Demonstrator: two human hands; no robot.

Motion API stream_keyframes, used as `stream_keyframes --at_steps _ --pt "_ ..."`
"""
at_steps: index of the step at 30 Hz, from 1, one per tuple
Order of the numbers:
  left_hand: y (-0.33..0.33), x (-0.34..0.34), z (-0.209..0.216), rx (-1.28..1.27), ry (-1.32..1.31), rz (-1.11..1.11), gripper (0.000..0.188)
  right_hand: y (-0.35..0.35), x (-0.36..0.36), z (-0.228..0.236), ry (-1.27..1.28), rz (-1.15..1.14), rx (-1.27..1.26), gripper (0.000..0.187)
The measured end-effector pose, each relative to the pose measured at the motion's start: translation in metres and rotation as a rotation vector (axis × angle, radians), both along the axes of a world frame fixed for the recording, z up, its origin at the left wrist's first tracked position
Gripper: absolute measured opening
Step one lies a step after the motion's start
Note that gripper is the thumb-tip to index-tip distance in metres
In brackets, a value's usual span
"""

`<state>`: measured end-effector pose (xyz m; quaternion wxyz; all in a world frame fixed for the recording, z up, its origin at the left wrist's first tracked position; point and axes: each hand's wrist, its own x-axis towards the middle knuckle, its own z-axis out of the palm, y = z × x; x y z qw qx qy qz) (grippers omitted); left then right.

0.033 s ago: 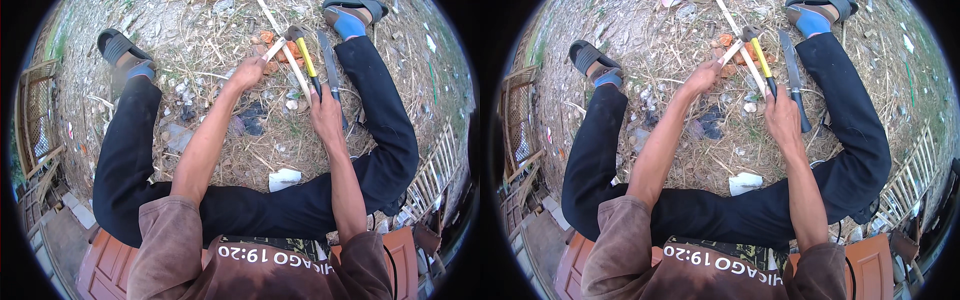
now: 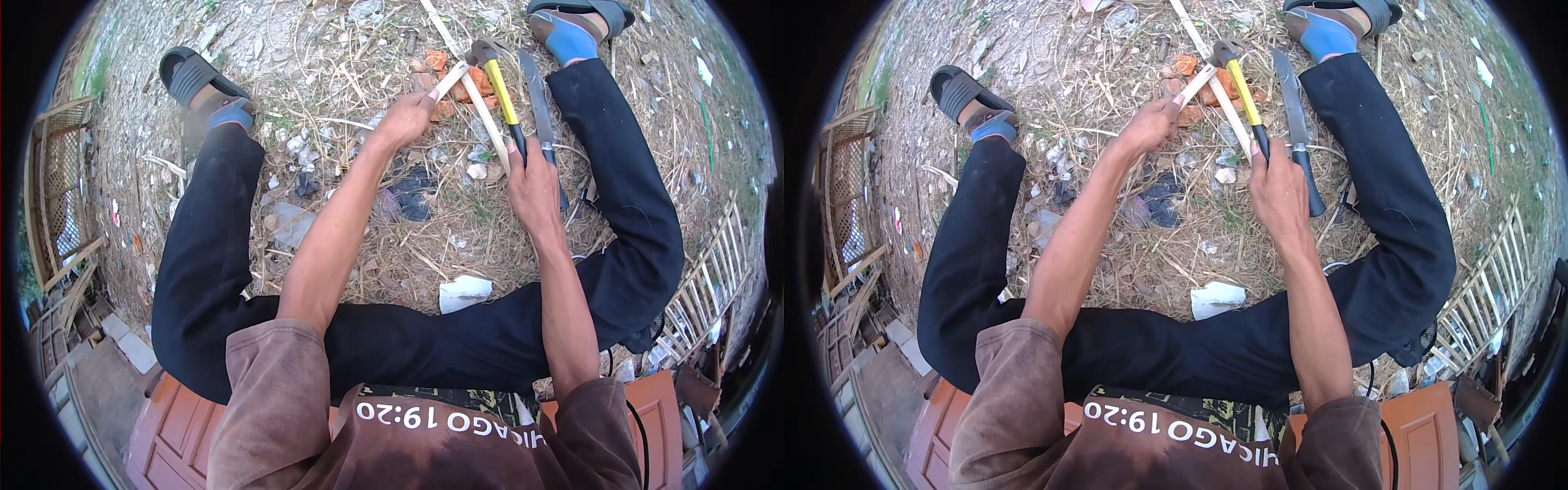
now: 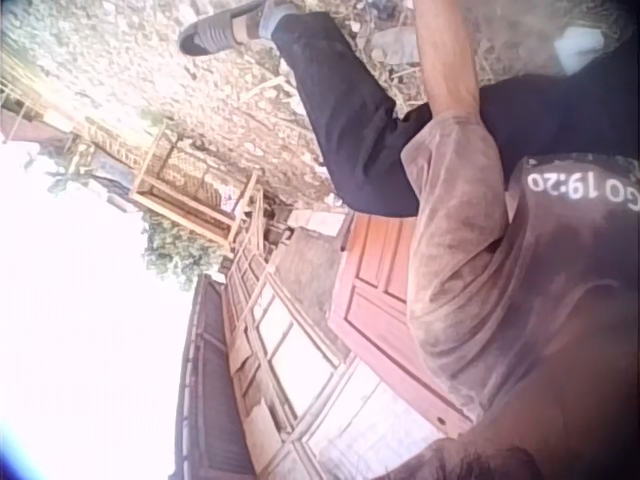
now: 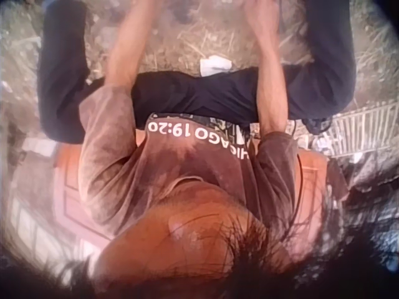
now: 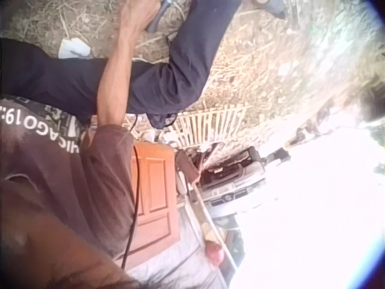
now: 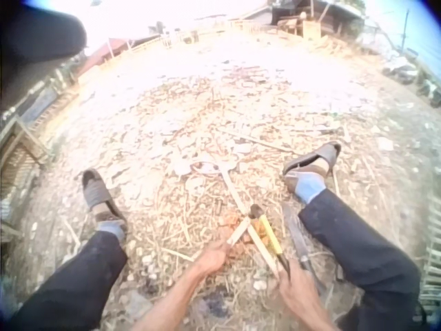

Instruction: The person strips layers from bamboo strips using a knife and a hammer to split and thin the material while sitting on the ground.

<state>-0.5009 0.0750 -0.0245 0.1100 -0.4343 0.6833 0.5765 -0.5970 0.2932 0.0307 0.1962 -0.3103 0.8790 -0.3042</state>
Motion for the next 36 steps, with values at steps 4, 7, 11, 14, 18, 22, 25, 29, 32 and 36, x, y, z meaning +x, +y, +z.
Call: stream_keyframes --at_steps 4,7,11,14,18,22,25,29,32,36 --pt "-0.005 0.003 0.000 -0.016 0.031 0.041 0.039 -0.005 0.002 0.010 -0.016 -0.013 -0.085 0.021" --pt "-0.007 0.001 0.005 -0.001 -0.012 0.036 0.045 -0.006 0.002 0.004 0.010 -0.004 -0.112 0.021" --pt "-0.011 0.003 0.007 0.063 -0.049 0.017 0.049 -0.008 0.005 -0.005 0.026 0.067 -0.003 0.019" --pt "-0.005 0.001 0.014 0.035 -0.060 0.043 0.049 -0.014 0.008 0.013 0.005 0.048 -0.066 0.021" --pt "-0.009 0.001 0.014 0.050 -0.072 0.013 0.052 -0.018 0.007 0.002 0.024 0.036 -0.240 0.023" --pt "-0.011 -0.002 0.019 0.062 -0.083 0.034 0.049 -0.019 0.003 -0.010 0.078 0.075 0.013 0.023" --pt "-0.005 0.002 0.013 0.078 -0.031 0.061 0.047 -0.018 0.005 0.012 0.024 0.002 -0.111 0.024" --pt "-0.010 0.005 0.013 0.107 -0.038 0.031 0.048 -0.024 -0.001 -0.005 0.083 0.053 -0.054 0.023" --pt "-0.008 0.002 0.018 0.068 -0.049 0.050 0.049 -0.031 -0.013 0.000 0.163 0.128 0.069 0.024" --pt "-0.008 -0.001 0.011 0.072 -0.025 0.044 0.050 -0.022 -0.010 0.003 0.003 -0.063 -0.203 0.028"
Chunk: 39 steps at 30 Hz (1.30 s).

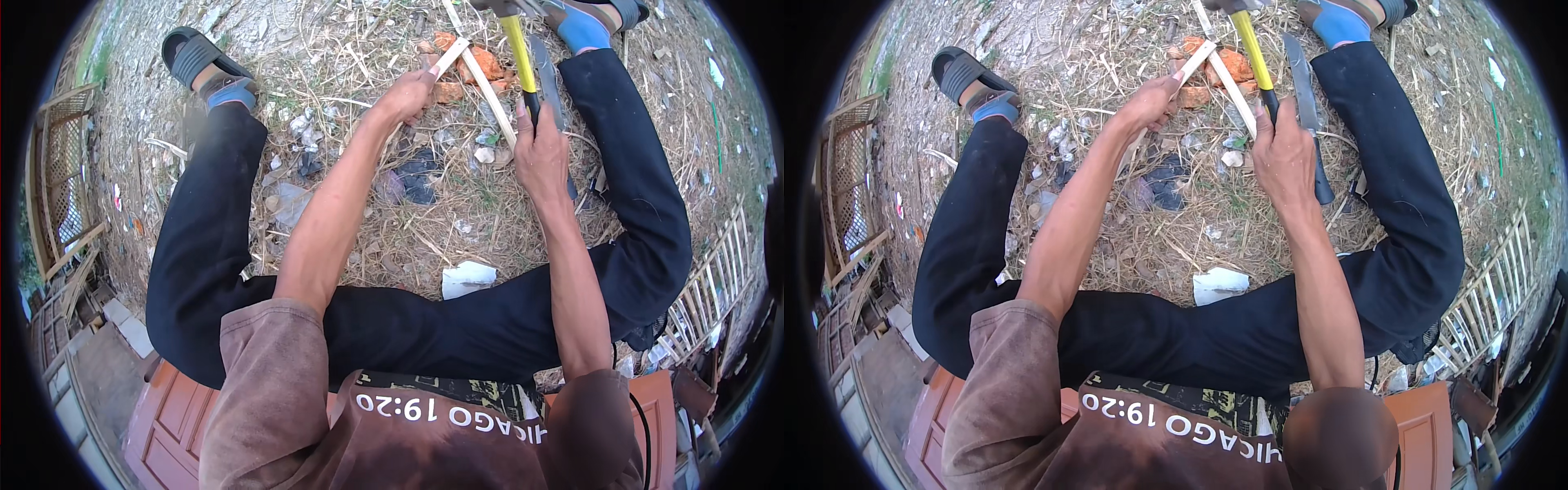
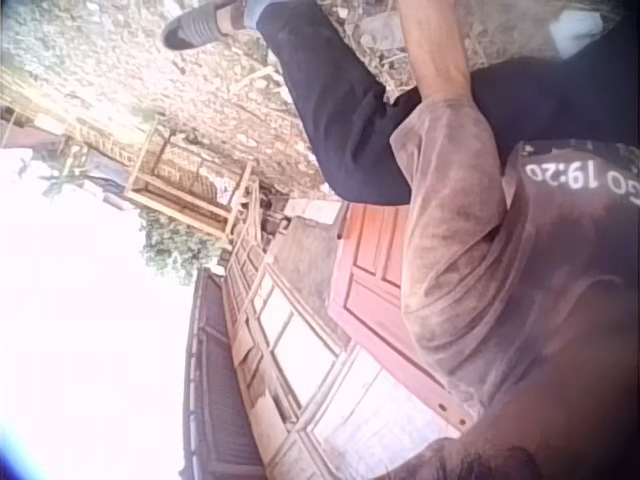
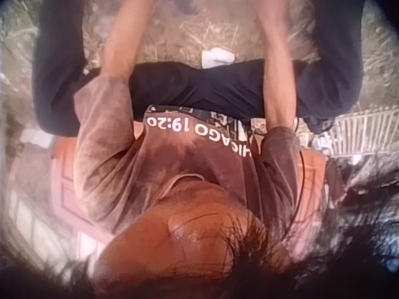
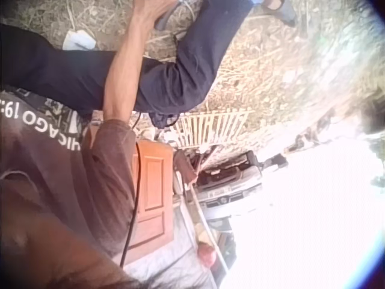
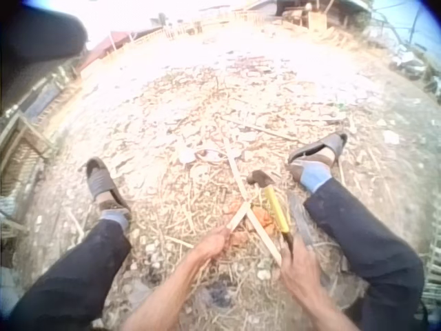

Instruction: The person strips layers from bamboo strips using a knife and a hammer to split and thin the material while sitting on the ground.

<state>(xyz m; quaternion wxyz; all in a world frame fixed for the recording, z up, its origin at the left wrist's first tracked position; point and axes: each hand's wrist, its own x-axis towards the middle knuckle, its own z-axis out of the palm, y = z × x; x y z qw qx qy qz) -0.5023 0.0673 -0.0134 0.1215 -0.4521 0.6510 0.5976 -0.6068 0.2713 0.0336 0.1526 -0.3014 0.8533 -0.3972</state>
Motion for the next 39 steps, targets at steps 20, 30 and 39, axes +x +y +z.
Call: stream_keyframes --at_steps 20,30,39 --pt "-0.052 0.001 0.203 -0.316 0.590 0.321 0.033 0.024 -0.022 0.086 -0.646 -0.348 -0.553 0.021" --pt "-0.067 -0.005 0.382 -1.119 1.019 0.120 0.052 0.013 -0.030 0.175 -0.554 -0.196 -0.619 0.016" --pt "-0.053 -0.008 0.271 -1.413 0.817 -0.098 0.036 0.028 -0.020 0.184 -0.558 -0.068 -0.624 0.015"
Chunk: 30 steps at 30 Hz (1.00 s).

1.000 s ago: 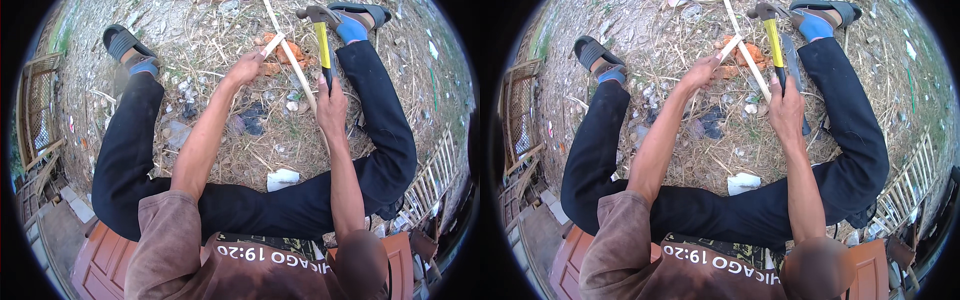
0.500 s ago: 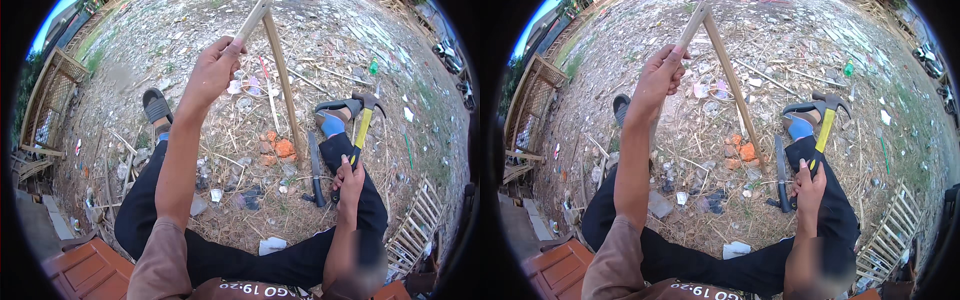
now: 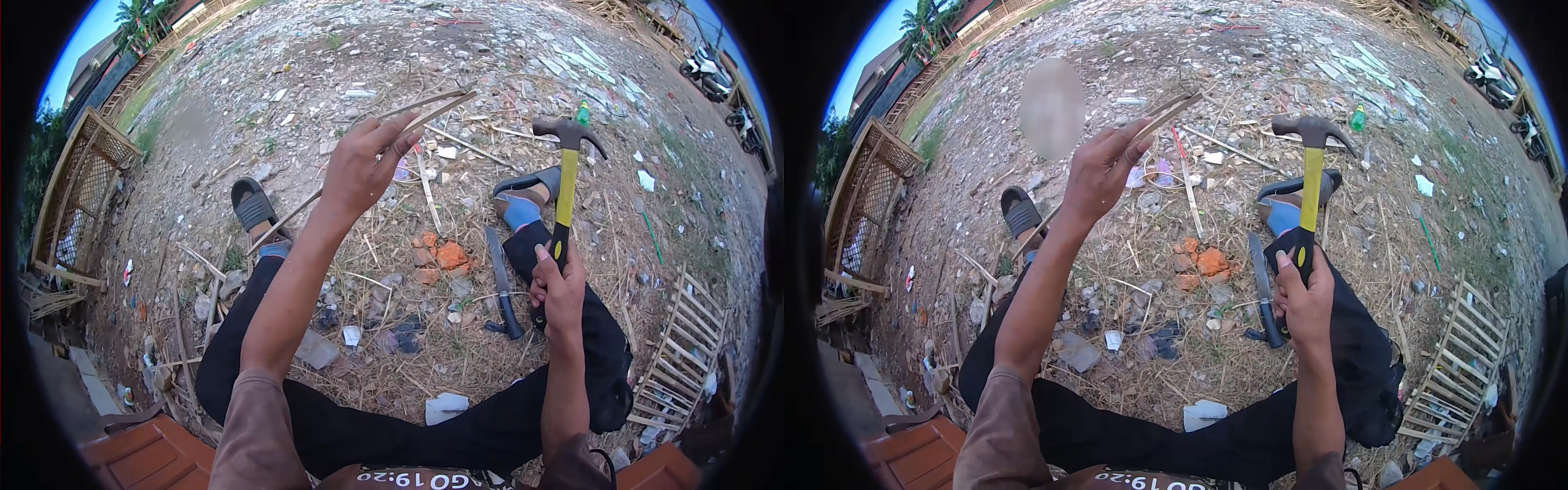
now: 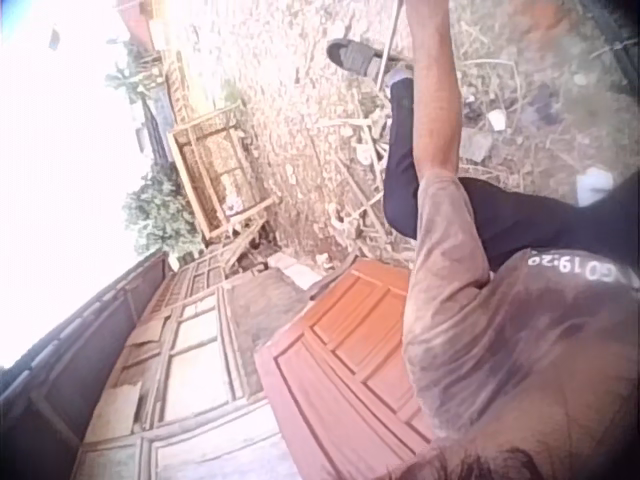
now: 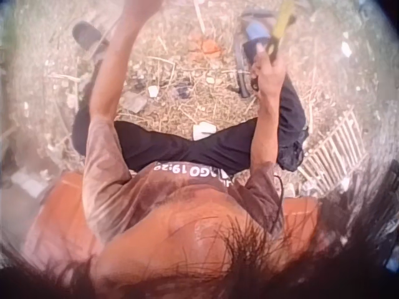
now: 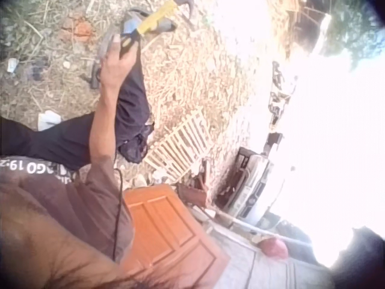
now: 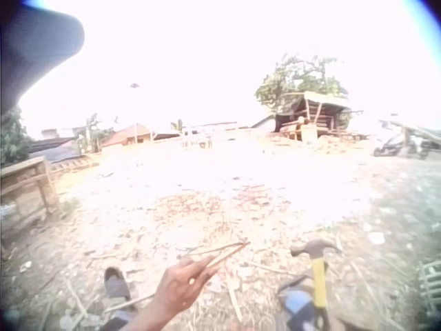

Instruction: The person strips layers from bamboo strips using a knife and a hammer to split and thin the material while sitting on the ground.

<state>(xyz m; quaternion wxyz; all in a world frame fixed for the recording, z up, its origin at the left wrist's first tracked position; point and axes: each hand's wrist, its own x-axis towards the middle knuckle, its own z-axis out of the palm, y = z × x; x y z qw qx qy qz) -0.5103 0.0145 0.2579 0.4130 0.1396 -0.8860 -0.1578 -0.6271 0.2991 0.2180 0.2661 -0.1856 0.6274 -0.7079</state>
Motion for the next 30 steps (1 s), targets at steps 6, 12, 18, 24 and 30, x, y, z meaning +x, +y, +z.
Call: stream_keyframes --at_steps 6,12,18,24,30 --pt "0.046 0.018 -0.122 0.012 -0.489 -0.158 0.044 0.020 -0.025 -0.011 -0.047 0.017 0.129 0.021" --pt "0.072 0.051 -0.223 -0.087 -0.630 -0.218 0.043 0.035 -0.028 -0.044 -0.077 0.048 0.302 0.023" --pt "0.075 0.051 -0.265 -0.226 -0.639 -0.195 0.041 0.059 0.016 -0.121 -0.165 0.107 0.549 0.025" --pt "0.065 0.053 -0.266 -0.121 -0.697 -0.207 0.055 0.073 0.074 -0.164 0.084 0.179 0.736 0.028" --pt "0.076 0.030 -0.244 -0.012 -0.929 -0.142 0.066 0.076 0.141 -0.176 -0.090 0.020 0.712 0.030"
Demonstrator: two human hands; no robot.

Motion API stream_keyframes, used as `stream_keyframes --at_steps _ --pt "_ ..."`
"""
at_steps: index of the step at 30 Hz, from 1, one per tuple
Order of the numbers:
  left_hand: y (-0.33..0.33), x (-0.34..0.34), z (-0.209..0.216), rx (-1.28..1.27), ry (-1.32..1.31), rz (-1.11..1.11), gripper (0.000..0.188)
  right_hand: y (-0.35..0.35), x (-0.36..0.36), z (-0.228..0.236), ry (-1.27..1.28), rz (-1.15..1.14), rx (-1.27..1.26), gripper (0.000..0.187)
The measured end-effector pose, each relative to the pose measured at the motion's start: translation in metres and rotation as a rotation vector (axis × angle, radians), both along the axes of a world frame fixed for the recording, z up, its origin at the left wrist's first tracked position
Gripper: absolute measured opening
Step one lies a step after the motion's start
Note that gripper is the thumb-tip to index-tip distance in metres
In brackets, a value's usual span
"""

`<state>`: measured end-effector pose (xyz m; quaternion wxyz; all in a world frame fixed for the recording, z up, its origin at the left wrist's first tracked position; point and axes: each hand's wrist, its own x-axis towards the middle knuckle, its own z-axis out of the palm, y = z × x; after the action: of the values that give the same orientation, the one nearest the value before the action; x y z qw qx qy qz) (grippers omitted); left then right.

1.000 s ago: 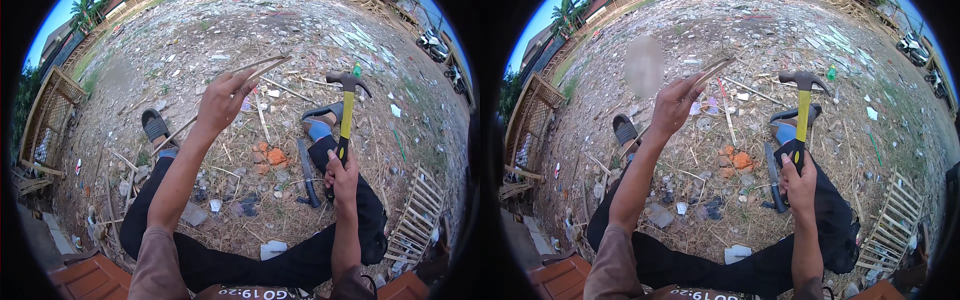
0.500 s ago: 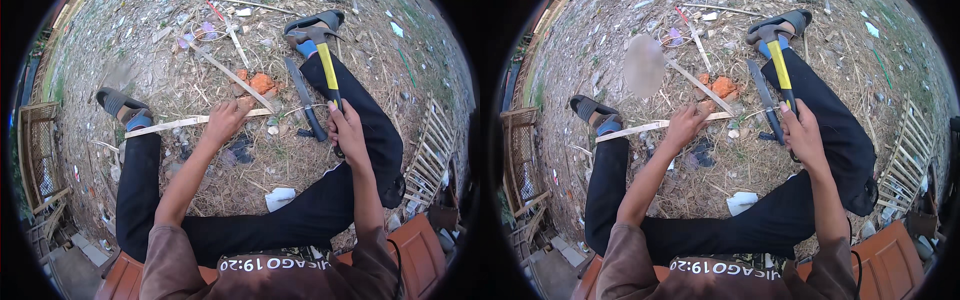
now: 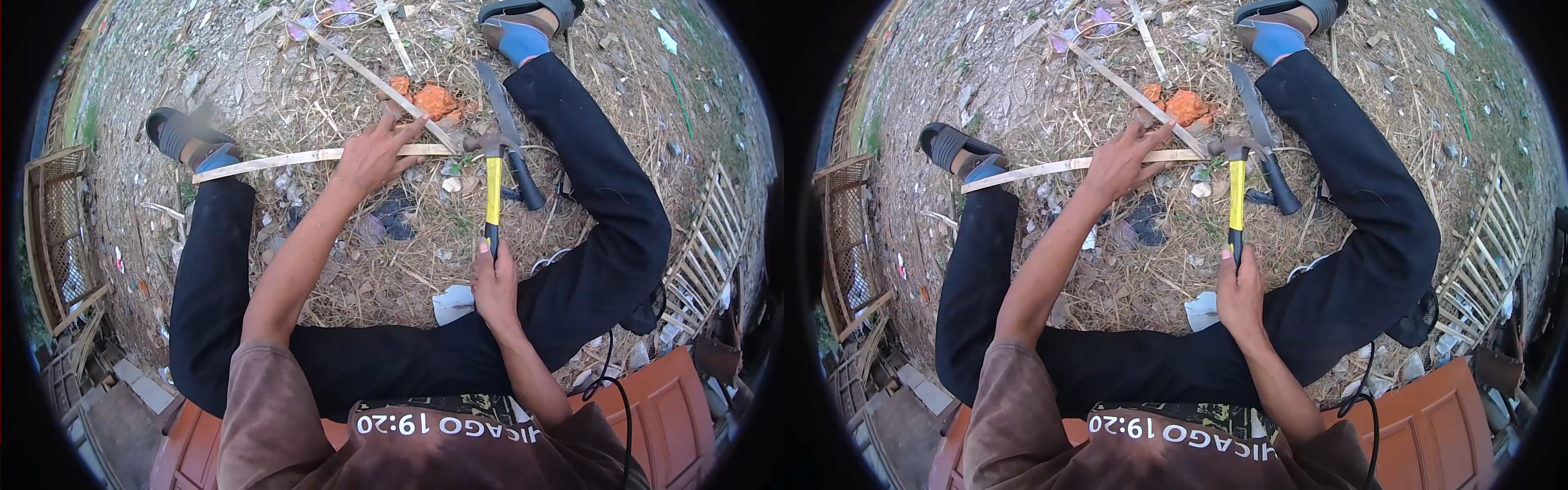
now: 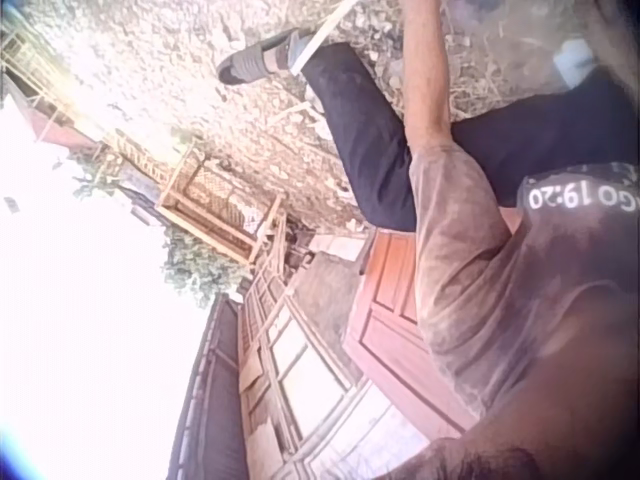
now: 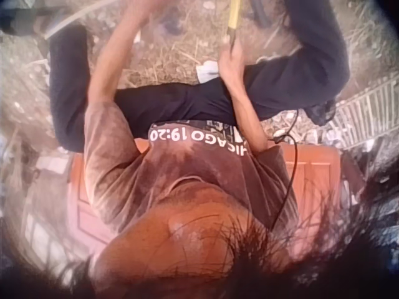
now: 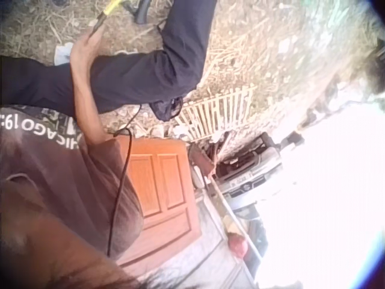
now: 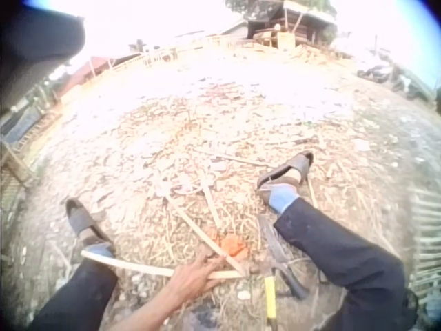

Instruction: The person strips layers from bamboo strips using a knife and a hammer to split and thin the material while sitting on the ground.

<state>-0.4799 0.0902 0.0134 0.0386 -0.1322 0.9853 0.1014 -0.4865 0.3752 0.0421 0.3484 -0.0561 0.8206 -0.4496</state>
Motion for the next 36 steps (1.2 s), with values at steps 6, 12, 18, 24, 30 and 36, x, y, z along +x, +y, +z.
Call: stream_keyframes --at_steps 6,12,18,24,30,36 --pt "-0.003 0.001 -0.020 -0.013 0.133 -0.082 0.061 0.002 0.005 -0.015 0.021 0.019 -0.089 0.022" --pt "-0.004 -0.001 -0.021 0.018 0.033 -0.065 0.061 0.001 -0.008 -0.021 0.022 0.073 -0.025 0.033" --pt "-0.001 -0.003 -0.019 -0.002 0.057 -0.077 0.062 -0.008 0.000 -0.003 -0.088 -0.133 -0.097 0.030" --pt "0.000 0.002 -0.022 -0.038 0.104 -0.075 0.059 -0.017 -0.003 0.004 0.135 0.111 0.026 0.027" --pt "-0.002 -0.001 -0.025 -0.076 0.079 -0.097 0.059 -0.012 0.003 -0.013 0.244 0.020 -0.003 0.028" --pt "0.001 -0.002 -0.024 -0.087 0.073 -0.114 0.058 -0.010 0.003 -0.001 -0.021 -0.215 -0.169 0.028"
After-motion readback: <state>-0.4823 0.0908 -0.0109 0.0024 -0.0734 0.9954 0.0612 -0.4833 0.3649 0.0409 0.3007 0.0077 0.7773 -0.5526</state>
